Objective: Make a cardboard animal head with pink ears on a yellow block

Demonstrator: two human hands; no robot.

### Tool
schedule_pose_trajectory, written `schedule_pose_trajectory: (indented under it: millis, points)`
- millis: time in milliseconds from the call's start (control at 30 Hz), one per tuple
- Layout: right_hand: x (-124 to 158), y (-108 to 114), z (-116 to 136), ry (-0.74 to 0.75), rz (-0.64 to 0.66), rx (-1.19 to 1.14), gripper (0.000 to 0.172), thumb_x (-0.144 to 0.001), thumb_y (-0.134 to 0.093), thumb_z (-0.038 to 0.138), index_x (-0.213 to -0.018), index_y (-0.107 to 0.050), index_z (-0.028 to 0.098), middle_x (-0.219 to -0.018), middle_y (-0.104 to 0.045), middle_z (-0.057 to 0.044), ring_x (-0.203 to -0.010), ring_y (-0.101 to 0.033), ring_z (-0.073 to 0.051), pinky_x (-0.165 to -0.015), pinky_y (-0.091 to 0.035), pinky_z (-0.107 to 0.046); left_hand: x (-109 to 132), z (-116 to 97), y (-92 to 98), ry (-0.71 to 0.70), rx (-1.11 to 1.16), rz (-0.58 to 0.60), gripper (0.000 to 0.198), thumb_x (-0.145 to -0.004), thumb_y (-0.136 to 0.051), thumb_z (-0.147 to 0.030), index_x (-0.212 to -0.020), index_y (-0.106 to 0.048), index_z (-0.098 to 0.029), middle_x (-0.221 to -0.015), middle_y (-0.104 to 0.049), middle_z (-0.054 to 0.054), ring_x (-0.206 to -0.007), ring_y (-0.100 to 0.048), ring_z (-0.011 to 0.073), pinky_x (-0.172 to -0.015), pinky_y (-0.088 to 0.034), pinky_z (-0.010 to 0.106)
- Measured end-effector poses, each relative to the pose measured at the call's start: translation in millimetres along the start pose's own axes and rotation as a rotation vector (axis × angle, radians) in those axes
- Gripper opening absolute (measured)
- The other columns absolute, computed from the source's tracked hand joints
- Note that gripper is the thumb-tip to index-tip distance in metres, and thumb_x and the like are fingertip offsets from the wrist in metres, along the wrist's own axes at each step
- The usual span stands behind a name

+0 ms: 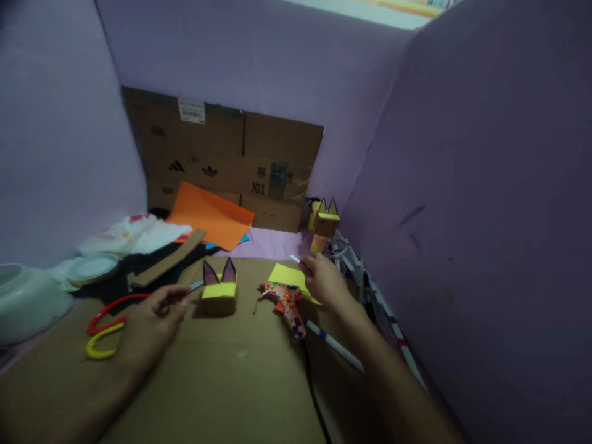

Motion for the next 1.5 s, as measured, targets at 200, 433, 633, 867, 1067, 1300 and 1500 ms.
schedule_pose_trajectory:
  millis: [200, 433, 633, 867, 1067, 1300, 1500]
  points:
    - [-25.8, -29.1, -13.2, 0.065, 0.116, 0.132, 0.027, -0.093, -0.057, 0.030, -0.118, -0.059, 0.019, -0.122, -0.061, -0.008, -0.100, -0.063, -0.022, -0.084, -0.054, -0.042, -5.5, 6.6, -13.0, -0.016, 0.038, 0.119, 0.064, -0.062, -0.065, -0.028, -0.123, -0.051, -0.015, -0.099, -0.060, 0.008, -0.069, -0.059, 0.0178, -0.062, -0.050, 0.030]
    - [21.5, -15.2, 48.2, 0.204, -0.049, -0.106, 0.031, -0.083, -0.063, 0.025, -0.114, -0.065, 0.020, -0.115, -0.062, -0.012, -0.109, -0.059, -0.028, -0.094, -0.046, -0.045, -8.9, 3.0, -45.8, -0.003, 0.180, 0.280, 0.084, -0.059, -0.072, -0.013, -0.137, -0.040, -0.016, -0.106, -0.064, 0.011, -0.092, -0.064, 0.0264, -0.082, -0.050, 0.038]
    - [60.7, -41.9, 57.5, -0.020, -0.012, -0.766, 0.038, -0.066, -0.079, 0.032, -0.103, -0.072, 0.025, -0.107, -0.069, -0.009, -0.097, -0.064, -0.028, -0.087, -0.049, -0.046, -23.1, 0.2, -58.0, 0.017, 0.215, 0.355, 0.057, -0.051, -0.072, -0.008, -0.106, -0.059, -0.014, -0.100, -0.070, 0.010, -0.094, -0.064, 0.0291, -0.087, -0.048, 0.041]
    - [82.0, -76.4, 50.1, -0.195, 0.031, -1.117, 0.070, -0.057, -0.086, 0.039, -0.121, -0.060, 0.026, -0.128, -0.060, -0.012, -0.118, -0.055, -0.032, -0.091, -0.048, -0.044, 12.1, -11.6, -73.0, 0.095, 0.366, 0.453, 0.061, -0.066, -0.072, -0.043, -0.113, -0.049, -0.012, -0.092, -0.067, 0.010, -0.070, -0.064, 0.0219, -0.054, -0.051, 0.030]
    - [90.9, -97.6, 54.3, -0.265, 0.082, -1.248, 0.069, -0.061, -0.085, 0.038, -0.122, -0.057, 0.024, -0.133, -0.056, -0.011, -0.121, -0.053, -0.031, -0.096, -0.046, -0.042, 38.2, -17.9, -80.8, 0.084, 0.548, 0.440, 0.061, -0.073, -0.072, -0.050, -0.116, -0.049, -0.013, -0.110, -0.066, 0.014, -0.096, -0.065, 0.0269, -0.076, -0.054, 0.033]
    - [89.1, -99.8, 59.7, -0.339, 0.126, -1.467, 0.060, -0.057, -0.085, 0.030, -0.112, -0.061, 0.024, -0.104, -0.072, -0.006, -0.097, -0.067, -0.028, -0.086, -0.050, -0.039, 45.1, -18.7, -92.4, 0.108, 0.731, 0.615, 0.069, -0.067, -0.080, -0.048, -0.119, -0.049, -0.015, -0.113, -0.065, 0.014, -0.101, -0.063, 0.0286, -0.084, -0.051, 0.036]
    - [84.0, -76.3, 56.0, -0.426, 0.061, -1.551, 0.059, -0.053, -0.082, 0.029, -0.110, -0.065, 0.025, -0.092, -0.075, -0.003, -0.091, -0.067, -0.028, -0.084, -0.050, -0.040, 29.3, -8.7, -66.5, 0.121, 0.736, 0.423, 0.069, -0.066, -0.078, -0.053, -0.120, -0.050, -0.019, -0.116, -0.057, 0.009, -0.104, -0.055, 0.0230, -0.078, -0.048, 0.028]
Point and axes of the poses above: each hand's wrist, its own x-axis away from the middle knuckle, its own y-axis out of the back of the hand, z = x × y, the point moved 9 cm from there along -x, towards the middle knuckle
